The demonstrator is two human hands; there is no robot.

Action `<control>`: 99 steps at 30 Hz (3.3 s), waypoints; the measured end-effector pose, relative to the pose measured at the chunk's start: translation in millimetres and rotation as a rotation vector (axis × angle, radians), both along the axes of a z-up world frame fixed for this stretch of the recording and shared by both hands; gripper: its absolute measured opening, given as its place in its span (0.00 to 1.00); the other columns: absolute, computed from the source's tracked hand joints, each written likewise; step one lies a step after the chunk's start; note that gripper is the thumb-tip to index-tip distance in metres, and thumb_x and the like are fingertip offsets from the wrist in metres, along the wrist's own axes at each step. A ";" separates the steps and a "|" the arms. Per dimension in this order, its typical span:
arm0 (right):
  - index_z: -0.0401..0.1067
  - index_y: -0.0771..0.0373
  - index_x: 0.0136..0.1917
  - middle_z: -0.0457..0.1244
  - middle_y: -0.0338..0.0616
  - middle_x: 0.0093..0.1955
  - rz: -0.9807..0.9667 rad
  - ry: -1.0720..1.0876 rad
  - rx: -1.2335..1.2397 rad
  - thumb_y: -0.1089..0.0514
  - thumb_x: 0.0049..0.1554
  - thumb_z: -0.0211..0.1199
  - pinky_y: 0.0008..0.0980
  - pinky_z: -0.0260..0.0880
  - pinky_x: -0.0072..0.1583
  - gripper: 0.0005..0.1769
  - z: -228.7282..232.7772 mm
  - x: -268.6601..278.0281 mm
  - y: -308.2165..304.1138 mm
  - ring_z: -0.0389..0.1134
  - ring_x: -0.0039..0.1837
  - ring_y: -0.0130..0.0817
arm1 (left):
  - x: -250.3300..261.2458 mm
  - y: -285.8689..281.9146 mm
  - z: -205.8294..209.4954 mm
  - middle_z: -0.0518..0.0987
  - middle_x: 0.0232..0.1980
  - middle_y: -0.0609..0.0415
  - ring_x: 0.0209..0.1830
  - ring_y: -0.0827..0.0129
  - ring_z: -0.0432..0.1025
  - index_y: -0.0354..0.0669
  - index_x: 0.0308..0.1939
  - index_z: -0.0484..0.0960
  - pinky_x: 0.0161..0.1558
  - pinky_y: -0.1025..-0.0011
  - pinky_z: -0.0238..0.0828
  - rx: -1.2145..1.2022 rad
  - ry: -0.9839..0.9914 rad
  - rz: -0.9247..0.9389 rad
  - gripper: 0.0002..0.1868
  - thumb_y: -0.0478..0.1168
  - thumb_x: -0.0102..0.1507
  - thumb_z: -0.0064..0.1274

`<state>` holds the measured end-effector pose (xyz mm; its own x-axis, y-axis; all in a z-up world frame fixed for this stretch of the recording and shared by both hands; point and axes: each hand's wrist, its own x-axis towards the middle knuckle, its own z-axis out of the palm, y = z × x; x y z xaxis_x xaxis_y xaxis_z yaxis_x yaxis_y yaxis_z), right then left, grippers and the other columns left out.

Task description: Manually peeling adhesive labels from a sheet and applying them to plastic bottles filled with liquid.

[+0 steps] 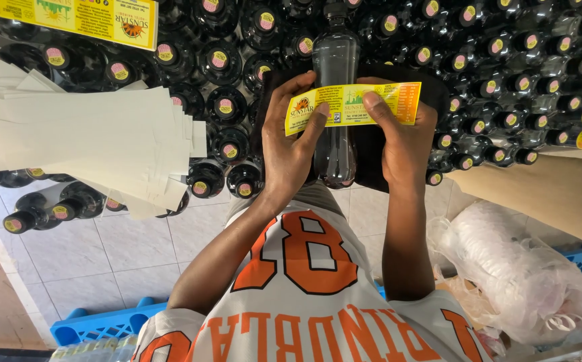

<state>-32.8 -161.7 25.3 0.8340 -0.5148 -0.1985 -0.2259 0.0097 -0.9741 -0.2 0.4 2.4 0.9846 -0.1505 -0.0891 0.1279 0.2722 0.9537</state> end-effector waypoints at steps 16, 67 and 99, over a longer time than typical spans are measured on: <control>0.82 0.61 0.55 0.74 0.49 0.61 0.000 0.009 0.040 0.51 0.60 0.80 0.32 0.84 0.60 0.16 -1.5 -1.9 -2.7 0.79 0.59 0.35 | 1.5 2.7 2.0 0.73 0.71 0.38 0.75 0.39 0.71 0.27 0.59 0.82 0.73 0.47 0.68 0.004 -0.023 -0.006 0.14 0.35 0.72 0.60; 0.81 0.62 0.43 0.73 0.44 0.40 -0.209 0.043 -0.082 0.43 0.59 0.82 0.31 0.78 0.48 0.21 23.5 -11.0 18.2 0.75 0.44 0.29 | -1.7 -21.4 45.6 0.76 0.75 0.44 0.74 0.55 0.73 0.34 0.68 0.81 0.65 0.64 0.76 -0.068 0.017 0.092 0.20 0.35 0.72 0.59; 0.73 0.74 0.64 0.70 0.55 0.47 0.324 -0.142 -0.932 0.63 0.58 0.72 0.45 0.68 0.74 0.23 111.9 -57.3 -4.5 0.75 0.57 0.47 | -39.5 -59.8 121.2 0.84 0.50 0.45 0.50 0.57 0.83 0.35 0.55 0.85 0.54 0.59 0.82 -0.013 -0.462 0.032 0.09 0.36 0.74 0.54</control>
<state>-90.1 -166.1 137.2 0.9465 -0.1575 0.2816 0.0368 -0.8143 -0.5793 -39.6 -59.3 123.7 0.9247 -0.1180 0.3621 -0.3186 0.2812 0.9052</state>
